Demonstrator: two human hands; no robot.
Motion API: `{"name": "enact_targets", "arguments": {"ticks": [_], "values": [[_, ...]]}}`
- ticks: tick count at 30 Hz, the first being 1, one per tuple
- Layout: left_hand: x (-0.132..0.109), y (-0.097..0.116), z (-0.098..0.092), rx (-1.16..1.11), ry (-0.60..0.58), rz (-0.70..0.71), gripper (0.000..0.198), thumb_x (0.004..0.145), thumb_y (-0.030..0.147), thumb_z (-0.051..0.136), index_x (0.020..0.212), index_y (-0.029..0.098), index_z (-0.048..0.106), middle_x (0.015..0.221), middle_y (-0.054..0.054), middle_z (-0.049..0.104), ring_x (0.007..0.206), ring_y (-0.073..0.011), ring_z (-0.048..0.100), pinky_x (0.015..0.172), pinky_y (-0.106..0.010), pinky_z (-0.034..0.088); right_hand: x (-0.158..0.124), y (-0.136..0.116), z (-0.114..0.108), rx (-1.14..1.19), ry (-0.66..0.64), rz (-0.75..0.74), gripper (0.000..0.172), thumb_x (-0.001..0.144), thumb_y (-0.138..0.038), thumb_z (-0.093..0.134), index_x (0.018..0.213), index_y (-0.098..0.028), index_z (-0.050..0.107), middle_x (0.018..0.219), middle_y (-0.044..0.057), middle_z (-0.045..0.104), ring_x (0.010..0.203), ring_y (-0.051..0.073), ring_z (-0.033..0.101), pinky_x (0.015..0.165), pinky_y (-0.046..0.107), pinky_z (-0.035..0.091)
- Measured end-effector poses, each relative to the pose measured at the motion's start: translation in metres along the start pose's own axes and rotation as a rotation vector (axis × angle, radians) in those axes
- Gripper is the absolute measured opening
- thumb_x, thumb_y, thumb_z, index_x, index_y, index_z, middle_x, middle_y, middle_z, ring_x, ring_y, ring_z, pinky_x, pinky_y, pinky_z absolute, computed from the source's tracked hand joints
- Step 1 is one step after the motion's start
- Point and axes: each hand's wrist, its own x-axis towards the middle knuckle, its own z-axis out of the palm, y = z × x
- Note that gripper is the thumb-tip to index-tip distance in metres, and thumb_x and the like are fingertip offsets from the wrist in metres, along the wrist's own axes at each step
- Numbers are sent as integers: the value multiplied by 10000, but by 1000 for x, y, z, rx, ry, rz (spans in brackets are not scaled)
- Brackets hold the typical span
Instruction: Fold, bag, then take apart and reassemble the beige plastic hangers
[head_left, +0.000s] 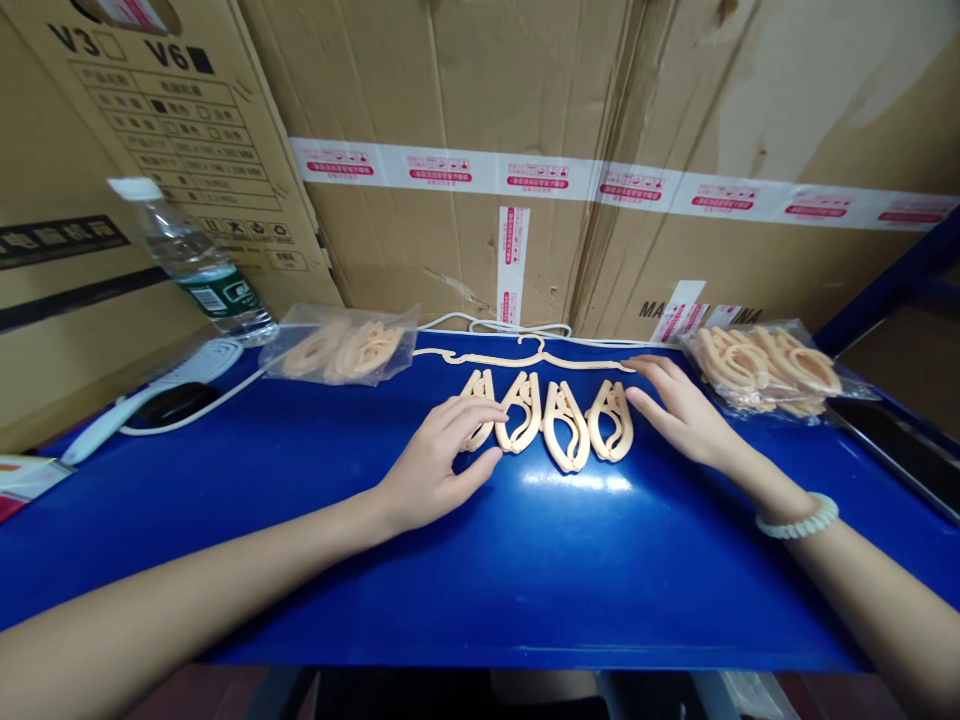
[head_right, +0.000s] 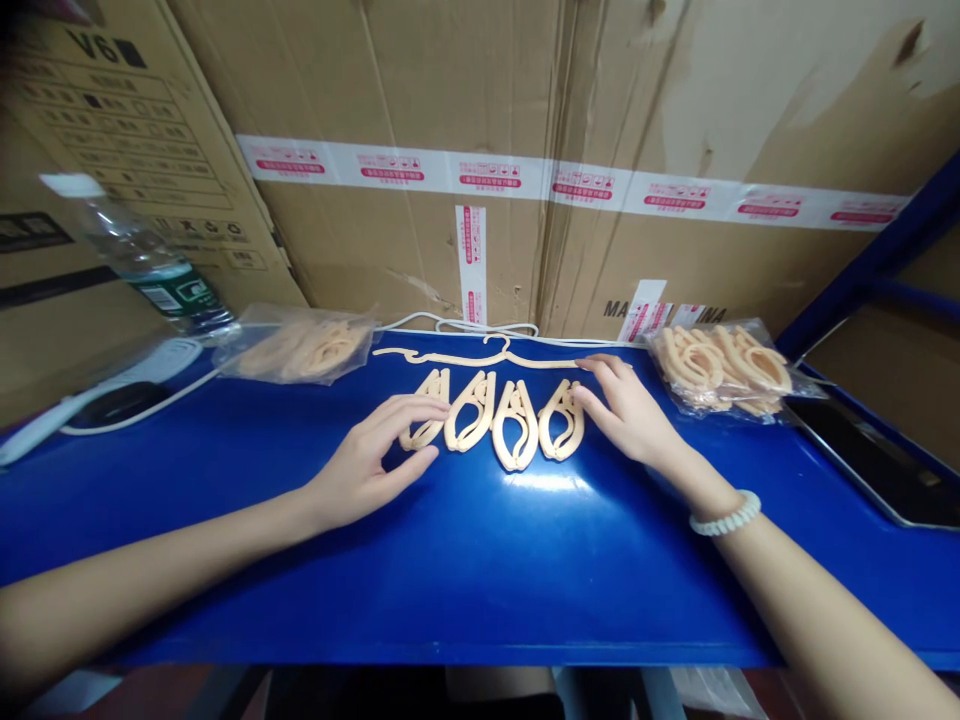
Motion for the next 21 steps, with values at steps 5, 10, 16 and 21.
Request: {"name": "enact_targets", "arguments": {"ticks": [5,10,16,21], "values": [[0,-4,4,-62,62,65,221,919,139,527,1110,192,624,1130,-79,705,1124,-235,620,989,-411,481,14,40,12,-100,-21,-22,606,1015,-542,315,1427,-132,485,1462,206,516,1409,358,426,1168,566,343],[-2,-4,6,-60,51,110,238,901,99,541,1104,187,627,1111,-79,713,1082,-232,634,980,-414,466,17,70,23,-112,-174,14,654,1011,-556,271,1543,-185,359,1593,152,382,1512,356,226,1184,608,299],[0,-3,3,-103,29,94,233,891,82,543,1079,179,640,1070,-73,711,1040,-226,636,957,-394,468,16,79,27,-235,-194,36,592,1012,-428,285,1473,-98,457,1512,215,476,1467,394,332,1136,628,359],[1,-2,1,-156,32,66,240,890,85,539,1079,183,651,1045,-70,704,1025,-226,627,937,-389,470,17,83,25,-262,-56,-30,439,987,-333,355,1231,-114,648,1182,210,636,1095,347,627,982,546,513]]}}
